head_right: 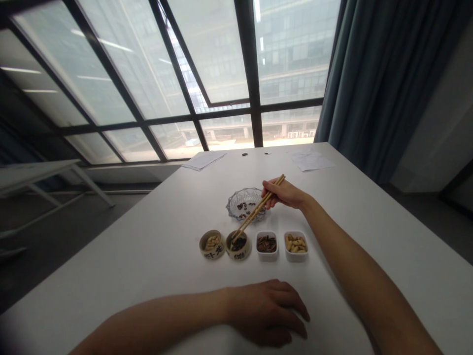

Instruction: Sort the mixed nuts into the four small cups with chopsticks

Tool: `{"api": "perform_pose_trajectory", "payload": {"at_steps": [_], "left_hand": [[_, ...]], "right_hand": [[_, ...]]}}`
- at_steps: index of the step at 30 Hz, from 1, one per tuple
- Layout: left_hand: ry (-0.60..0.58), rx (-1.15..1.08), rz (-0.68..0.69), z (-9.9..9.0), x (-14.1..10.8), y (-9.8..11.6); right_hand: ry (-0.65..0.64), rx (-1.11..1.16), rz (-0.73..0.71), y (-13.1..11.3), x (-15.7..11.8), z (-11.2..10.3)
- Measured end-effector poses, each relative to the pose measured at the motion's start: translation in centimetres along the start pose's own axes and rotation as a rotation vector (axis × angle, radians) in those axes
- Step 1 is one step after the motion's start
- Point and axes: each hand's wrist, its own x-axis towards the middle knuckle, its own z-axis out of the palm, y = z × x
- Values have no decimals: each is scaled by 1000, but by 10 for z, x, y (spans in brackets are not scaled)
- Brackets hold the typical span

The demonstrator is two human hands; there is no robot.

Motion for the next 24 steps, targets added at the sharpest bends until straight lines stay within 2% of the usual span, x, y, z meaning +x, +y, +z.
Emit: {"api": "perform_pose_trajectory", "payload": {"at_steps": [9,17,20,24], "left_hand": [[-3,10,-12,1,-1,0],[18,12,13,2,-1,-1],[25,17,14,2,0,-1],[31,17,12,2,-1,-1]], "right_hand": [[-44,-74,72,5,2,-4],[-7,-43,29,5,1,-6],[80,21,-42,5,4,-7],[314,103,-137,10,13,-13]]}}
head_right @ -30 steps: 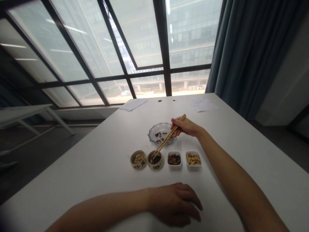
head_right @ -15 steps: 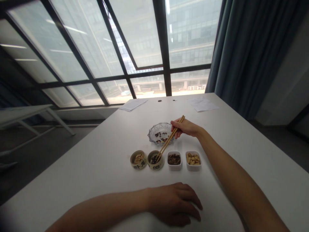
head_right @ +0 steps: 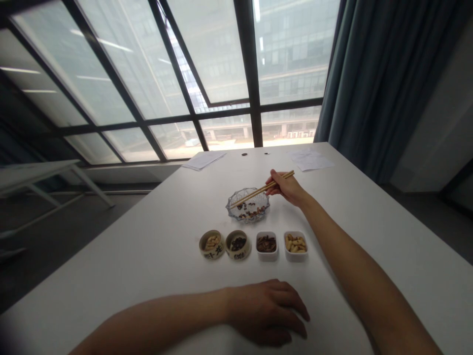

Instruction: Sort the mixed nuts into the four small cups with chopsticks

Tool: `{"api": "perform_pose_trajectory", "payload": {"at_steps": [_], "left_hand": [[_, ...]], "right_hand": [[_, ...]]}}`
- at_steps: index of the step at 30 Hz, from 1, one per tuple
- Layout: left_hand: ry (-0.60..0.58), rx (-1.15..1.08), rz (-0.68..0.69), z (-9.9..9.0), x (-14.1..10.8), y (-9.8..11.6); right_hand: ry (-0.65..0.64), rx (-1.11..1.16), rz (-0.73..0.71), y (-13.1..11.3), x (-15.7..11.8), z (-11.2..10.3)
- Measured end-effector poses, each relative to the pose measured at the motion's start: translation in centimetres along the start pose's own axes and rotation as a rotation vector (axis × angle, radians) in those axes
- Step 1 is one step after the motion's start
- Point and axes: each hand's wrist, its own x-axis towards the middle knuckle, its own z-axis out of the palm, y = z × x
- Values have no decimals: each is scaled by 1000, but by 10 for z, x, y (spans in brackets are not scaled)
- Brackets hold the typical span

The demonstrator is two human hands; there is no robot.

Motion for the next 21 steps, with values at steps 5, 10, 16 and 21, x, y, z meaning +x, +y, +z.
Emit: {"api": "perform_pose_trajectory", "payload": {"at_steps": [5,10,16,21], "left_hand": [[-11,5,-2,0,0,0],[-18,7,-2,-1,0,0],[-7,12,9,0,0,0],[7,1,8,0,0,0]], "right_hand": [[180,-96,-44,12,8,-7],[259,-183,-36,20,10,-8],[278,-186,-4,23,10,-3],[281,-183,10,25,11,-2]]}}
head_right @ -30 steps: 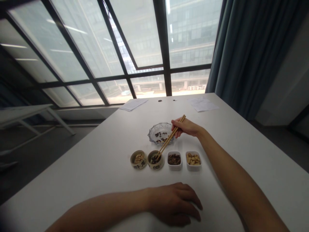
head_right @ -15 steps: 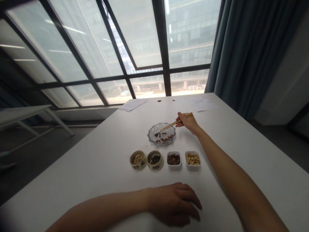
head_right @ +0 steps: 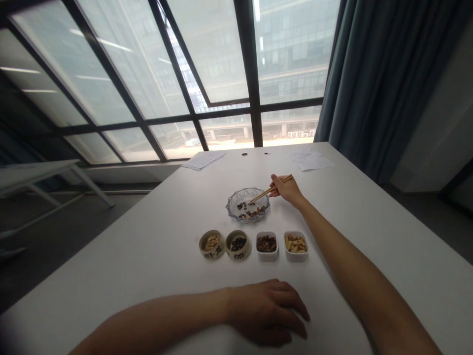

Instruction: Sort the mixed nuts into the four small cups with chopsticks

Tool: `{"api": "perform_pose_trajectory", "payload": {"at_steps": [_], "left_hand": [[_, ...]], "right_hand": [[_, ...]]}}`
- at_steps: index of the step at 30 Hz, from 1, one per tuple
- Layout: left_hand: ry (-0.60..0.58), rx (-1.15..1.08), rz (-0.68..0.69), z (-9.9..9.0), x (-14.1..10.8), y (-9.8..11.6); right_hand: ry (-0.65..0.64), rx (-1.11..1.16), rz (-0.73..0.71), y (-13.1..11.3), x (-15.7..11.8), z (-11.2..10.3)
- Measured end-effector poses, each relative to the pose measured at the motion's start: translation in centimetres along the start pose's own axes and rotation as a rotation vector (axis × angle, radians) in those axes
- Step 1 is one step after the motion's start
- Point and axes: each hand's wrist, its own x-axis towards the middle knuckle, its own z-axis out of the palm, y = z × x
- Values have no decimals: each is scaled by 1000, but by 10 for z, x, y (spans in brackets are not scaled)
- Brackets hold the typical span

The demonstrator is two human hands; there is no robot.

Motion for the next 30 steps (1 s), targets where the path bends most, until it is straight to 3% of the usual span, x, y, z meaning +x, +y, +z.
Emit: {"api": "perform_pose_trajectory", "payload": {"at_steps": [15,30], "left_hand": [[-3,4,2,-2,1,1],[-19,-3,-15,-1,0,1]], "right_hand": [[122,-45,-49,11,2,2],[135,-14,-35,10,3,-2]]}}
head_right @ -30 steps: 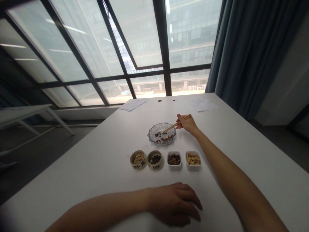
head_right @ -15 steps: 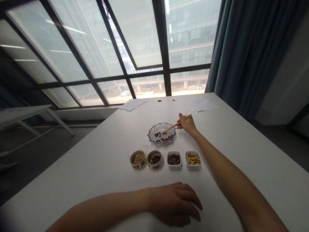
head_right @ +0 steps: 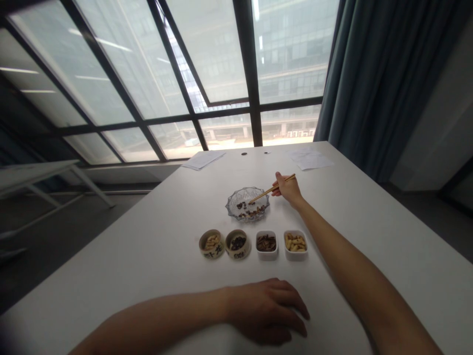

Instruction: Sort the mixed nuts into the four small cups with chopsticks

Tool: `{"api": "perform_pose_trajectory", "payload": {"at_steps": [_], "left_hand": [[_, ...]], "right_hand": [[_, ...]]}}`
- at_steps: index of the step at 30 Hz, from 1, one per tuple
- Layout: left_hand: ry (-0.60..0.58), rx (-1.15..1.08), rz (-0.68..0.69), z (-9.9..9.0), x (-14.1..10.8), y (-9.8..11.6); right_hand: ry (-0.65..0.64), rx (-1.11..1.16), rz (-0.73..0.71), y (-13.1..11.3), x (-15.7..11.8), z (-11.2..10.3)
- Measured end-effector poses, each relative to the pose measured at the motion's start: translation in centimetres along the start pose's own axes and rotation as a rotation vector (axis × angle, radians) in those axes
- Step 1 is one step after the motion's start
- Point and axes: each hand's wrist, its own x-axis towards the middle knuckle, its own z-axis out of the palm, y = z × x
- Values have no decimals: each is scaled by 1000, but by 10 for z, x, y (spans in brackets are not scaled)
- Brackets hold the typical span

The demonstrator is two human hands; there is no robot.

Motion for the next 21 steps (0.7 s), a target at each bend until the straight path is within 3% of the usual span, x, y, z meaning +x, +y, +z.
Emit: {"api": "perform_pose_trajectory", "payload": {"at_steps": [8,21], "left_hand": [[-9,-4,-3,0,0,-1],[-23,-19,-8,-1,1,-1]], "right_hand": [[-106,-19,44,1,3,-3],[-47,0,-144,10,5,-3]]}}
